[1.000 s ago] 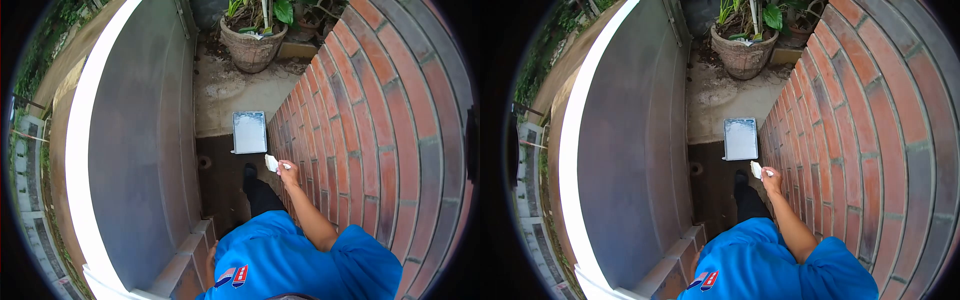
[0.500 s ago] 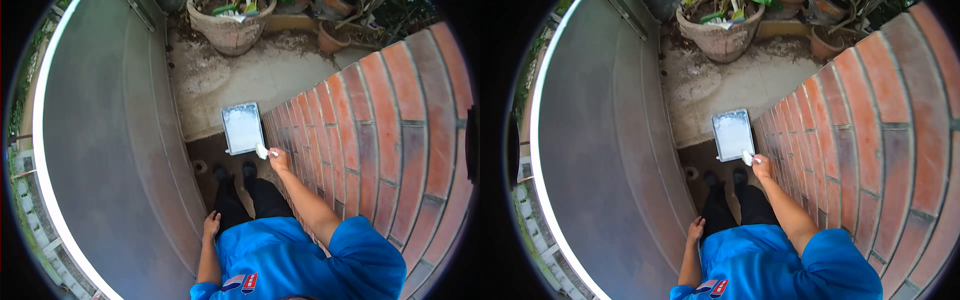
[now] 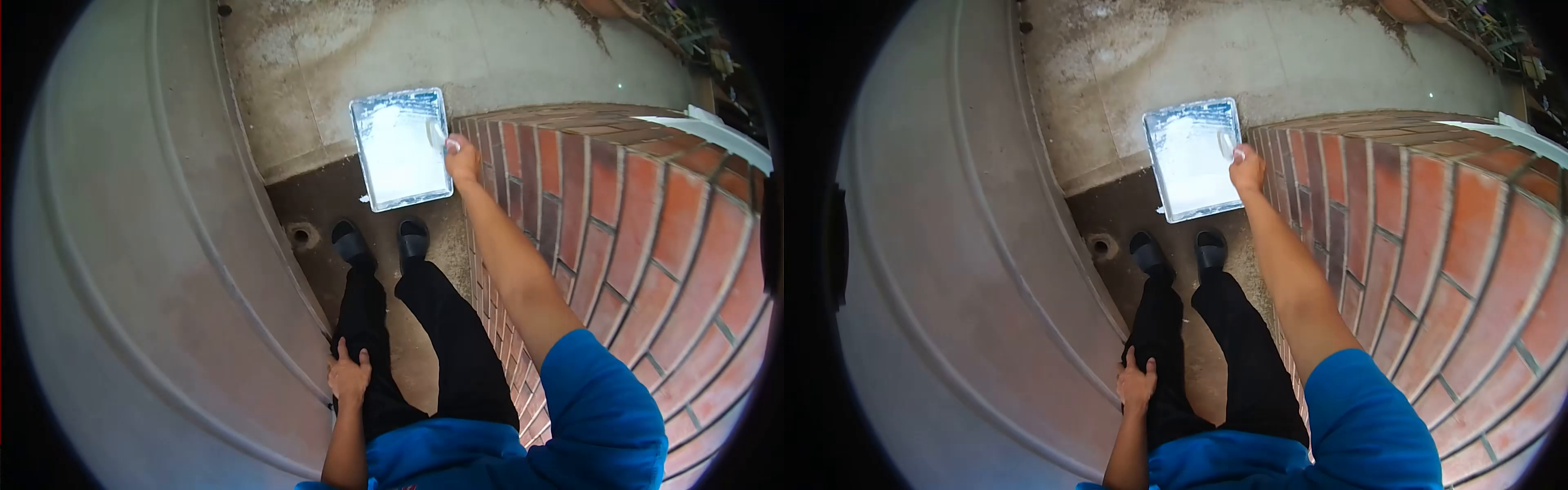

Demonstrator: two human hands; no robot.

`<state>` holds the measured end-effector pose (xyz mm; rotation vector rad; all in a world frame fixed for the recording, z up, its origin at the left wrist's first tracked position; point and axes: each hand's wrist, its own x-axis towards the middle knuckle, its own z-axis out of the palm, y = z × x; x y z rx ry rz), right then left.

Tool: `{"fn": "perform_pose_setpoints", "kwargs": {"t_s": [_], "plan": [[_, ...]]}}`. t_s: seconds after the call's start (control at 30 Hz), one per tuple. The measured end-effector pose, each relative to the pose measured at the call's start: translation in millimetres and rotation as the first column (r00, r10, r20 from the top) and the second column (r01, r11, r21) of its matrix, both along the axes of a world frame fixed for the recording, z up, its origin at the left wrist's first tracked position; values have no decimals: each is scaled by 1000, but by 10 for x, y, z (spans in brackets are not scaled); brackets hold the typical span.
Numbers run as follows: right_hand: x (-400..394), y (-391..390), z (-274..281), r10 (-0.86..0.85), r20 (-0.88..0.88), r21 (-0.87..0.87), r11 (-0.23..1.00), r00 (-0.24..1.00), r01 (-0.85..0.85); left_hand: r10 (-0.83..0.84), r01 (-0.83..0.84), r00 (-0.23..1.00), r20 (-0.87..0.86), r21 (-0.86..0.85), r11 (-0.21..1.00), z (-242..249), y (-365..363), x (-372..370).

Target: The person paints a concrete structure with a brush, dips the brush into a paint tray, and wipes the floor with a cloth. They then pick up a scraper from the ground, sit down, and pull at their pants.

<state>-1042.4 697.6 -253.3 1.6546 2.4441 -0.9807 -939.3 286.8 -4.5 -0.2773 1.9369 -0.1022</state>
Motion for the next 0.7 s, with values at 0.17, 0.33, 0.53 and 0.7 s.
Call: {"fn": "perform_pose_setpoints", "kwargs": {"t_s": [0.17,0.33,0.53,0.7], "plan": [[-50,270,-591,2,14,34,999,1000,-2,-3,5,996,-87,22,1000,-132,-115,-71],[133,298,-803,84,-92,334,941,992,-49,21,-20,996,-86,6,1000,-155,-101,-108],[303,300,-674,249,-14,396,891,969,-223,27,-26,995,-93,15,1000,-149,-85,-141],[330,429,-576,294,96,317,897,951,-309,35,-34,996,-83,11,999,-149,-100,-170]]}}
